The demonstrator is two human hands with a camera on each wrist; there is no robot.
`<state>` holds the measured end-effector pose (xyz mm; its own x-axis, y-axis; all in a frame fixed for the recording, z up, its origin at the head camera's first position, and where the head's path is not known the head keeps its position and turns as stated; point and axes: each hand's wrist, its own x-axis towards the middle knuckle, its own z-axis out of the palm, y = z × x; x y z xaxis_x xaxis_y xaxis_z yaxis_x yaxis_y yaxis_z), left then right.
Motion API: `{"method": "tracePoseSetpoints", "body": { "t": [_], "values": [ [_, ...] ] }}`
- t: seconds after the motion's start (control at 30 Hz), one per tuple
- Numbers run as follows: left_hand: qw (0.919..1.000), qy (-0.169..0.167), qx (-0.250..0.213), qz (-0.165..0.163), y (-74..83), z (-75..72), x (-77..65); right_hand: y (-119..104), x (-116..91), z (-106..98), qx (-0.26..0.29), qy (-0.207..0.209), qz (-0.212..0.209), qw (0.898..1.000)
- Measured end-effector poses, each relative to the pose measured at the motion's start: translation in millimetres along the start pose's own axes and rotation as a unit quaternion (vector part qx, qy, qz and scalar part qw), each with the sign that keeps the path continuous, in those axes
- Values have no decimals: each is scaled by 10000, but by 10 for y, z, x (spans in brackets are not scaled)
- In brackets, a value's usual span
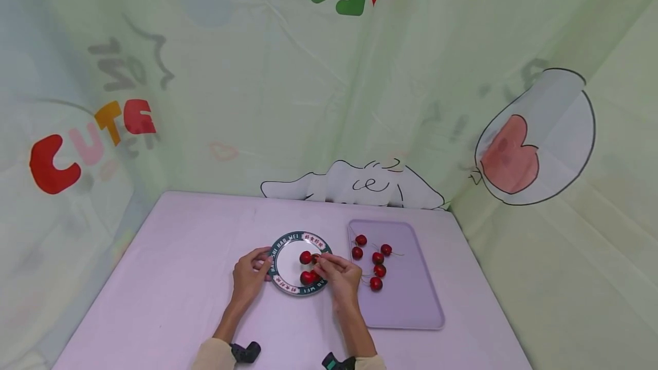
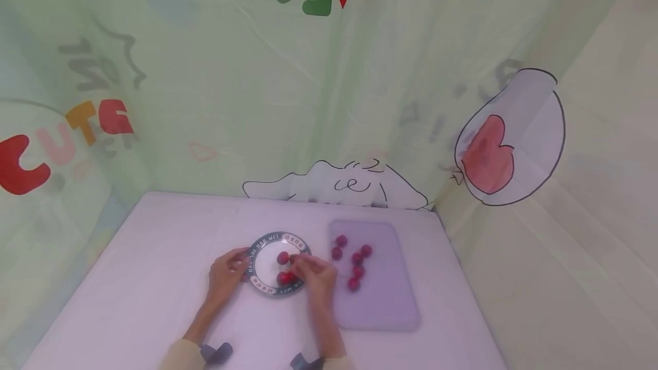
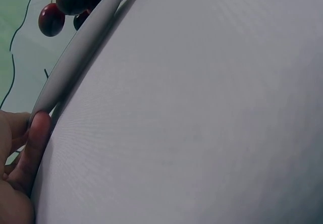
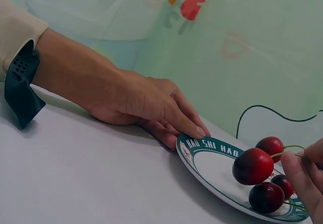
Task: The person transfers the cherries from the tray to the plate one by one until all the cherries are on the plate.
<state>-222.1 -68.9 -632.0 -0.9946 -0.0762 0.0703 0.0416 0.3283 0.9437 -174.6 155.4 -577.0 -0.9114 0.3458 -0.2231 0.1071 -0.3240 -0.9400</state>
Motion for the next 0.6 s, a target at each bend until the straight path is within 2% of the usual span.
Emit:
{"method": "tracePoseSetpoints", "body": {
  "t": [0.2, 0.4, 0.6],
  "values": [
    [10000, 21, -14, 12, -10, 6, 10, -6, -12, 48, -69, -48, 14, 10000],
    [10000, 7, -45, 15, -17, 9, 15, 10, 1, 60, -177, 126, 51, 9998],
    [9999, 12, -102, 57, -15, 2, 19, 26, 15, 75, -354, 313, -102, 9988]
  ]
}}
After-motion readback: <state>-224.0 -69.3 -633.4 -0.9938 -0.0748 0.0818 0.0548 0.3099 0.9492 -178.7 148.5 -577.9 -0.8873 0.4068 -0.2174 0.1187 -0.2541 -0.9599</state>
